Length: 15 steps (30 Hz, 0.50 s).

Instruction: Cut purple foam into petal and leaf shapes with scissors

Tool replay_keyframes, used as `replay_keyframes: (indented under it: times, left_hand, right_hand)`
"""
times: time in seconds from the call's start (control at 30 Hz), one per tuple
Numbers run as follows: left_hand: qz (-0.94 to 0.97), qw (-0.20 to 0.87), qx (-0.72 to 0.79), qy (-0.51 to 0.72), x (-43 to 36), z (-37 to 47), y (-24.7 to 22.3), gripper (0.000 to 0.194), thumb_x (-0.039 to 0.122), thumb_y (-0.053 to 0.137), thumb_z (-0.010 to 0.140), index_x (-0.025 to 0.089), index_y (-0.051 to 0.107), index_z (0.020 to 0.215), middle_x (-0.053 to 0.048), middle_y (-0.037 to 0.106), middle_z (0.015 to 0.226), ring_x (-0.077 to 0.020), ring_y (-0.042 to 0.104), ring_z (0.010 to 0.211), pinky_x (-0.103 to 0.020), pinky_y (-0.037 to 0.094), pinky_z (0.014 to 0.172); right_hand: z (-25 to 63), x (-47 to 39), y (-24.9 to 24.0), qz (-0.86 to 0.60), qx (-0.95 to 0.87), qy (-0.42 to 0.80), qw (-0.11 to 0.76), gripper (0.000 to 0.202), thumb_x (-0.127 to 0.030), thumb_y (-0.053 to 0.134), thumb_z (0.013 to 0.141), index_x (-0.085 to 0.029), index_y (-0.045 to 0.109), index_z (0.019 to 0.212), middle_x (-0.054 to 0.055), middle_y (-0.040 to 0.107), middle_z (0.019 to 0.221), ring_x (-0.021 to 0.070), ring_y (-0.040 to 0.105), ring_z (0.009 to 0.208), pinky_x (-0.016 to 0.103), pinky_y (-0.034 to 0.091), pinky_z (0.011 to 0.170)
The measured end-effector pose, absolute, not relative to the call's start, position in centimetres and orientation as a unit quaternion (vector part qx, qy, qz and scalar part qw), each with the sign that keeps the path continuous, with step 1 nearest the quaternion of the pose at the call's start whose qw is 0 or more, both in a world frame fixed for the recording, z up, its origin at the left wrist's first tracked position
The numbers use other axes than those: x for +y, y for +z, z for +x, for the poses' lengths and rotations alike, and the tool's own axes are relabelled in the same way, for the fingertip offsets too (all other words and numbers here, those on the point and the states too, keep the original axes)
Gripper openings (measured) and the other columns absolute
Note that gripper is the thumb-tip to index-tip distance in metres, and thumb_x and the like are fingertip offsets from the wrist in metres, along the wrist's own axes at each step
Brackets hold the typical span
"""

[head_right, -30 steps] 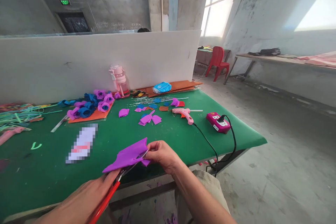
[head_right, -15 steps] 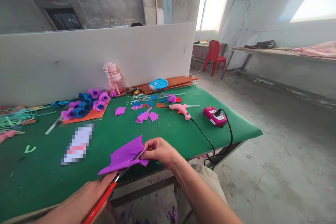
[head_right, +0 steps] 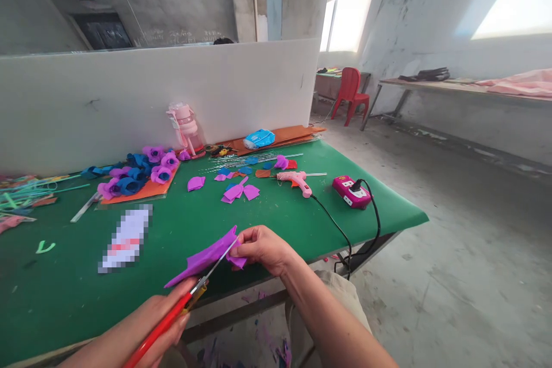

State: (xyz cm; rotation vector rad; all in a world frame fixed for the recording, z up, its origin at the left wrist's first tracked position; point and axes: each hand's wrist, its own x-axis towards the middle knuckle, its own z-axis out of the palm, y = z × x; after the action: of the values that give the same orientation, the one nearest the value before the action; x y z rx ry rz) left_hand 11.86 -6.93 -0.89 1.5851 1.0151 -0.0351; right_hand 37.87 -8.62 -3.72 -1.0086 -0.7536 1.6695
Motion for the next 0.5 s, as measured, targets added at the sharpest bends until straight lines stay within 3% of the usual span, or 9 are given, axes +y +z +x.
replay_keyframes:
  times: [0.13, 0.33, 0.43, 0.5]
  left_hand:
    - [0.691, 0.584, 0.415, -0.095, -6.6, 13.0, -0.8, 0.043, 0.06, 0.039, 0.086, 0.019, 0.05, 0.082, 0.009, 0.042, 0.032, -0.008, 0.036, 0.024, -0.015, 0.031, 0.029]
    - [0.629, 0.686, 0.359, -0.066, -5.5, 13.5, -1.0, 0.044, 0.053, 0.038, 0.089, 0.017, 0.047, 0.065, 0.007, 0.037, 0.028, -0.0055, 0.028, 0.021, -0.015, 0.023, 0.028]
    - [0.64, 0.68, 0.356, 0.026, -4.5, 14.2, -0.7, 0.037, 0.051, 0.043, 0.088, 0.017, 0.051, 0.076, 0.004, 0.049, 0.042, -0.0086, 0.046, 0.034, -0.018, 0.036, 0.038]
    - [0.662, 0.652, 0.347, 0.125, -3.7, 15.1, -0.3, 0.032, 0.046, 0.05, 0.084, 0.017, 0.051, 0.099, 0.0, 0.06, 0.066, -0.0121, 0.058, 0.055, -0.022, 0.045, 0.051]
  right_hand:
    - [38.0, -8.1, -4.1, -0.404, -0.287, 0.7, 0.514, 0.028, -0.027, 0.084, 0.049, -0.011, 0.063, 0.058, -0.002, 0.063, 0.055, 0.0074, 0.053, 0.047, 0.028, 0.052, 0.059]
    - [38.0, -8.1, -4.4, -0.402, -0.294, 0.683, 0.534, 0.029, -0.03, 0.084, 0.052, -0.013, 0.063, 0.062, -0.002, 0.063, 0.056, 0.0079, 0.055, 0.049, 0.024, 0.049, 0.057]
    - [37.9, -8.1, -4.0, -0.421, -0.304, 0.637, 0.569, 0.031, -0.035, 0.082, 0.056, -0.013, 0.065, 0.071, 0.0, 0.066, 0.062, 0.0093, 0.059, 0.054, 0.022, 0.046, 0.056]
    - [37.7, -8.0, -3.7, -0.431, -0.312, 0.604, 0.593, 0.035, -0.036, 0.081, 0.059, -0.015, 0.065, 0.081, -0.001, 0.065, 0.061, 0.0092, 0.057, 0.054, 0.022, 0.045, 0.056]
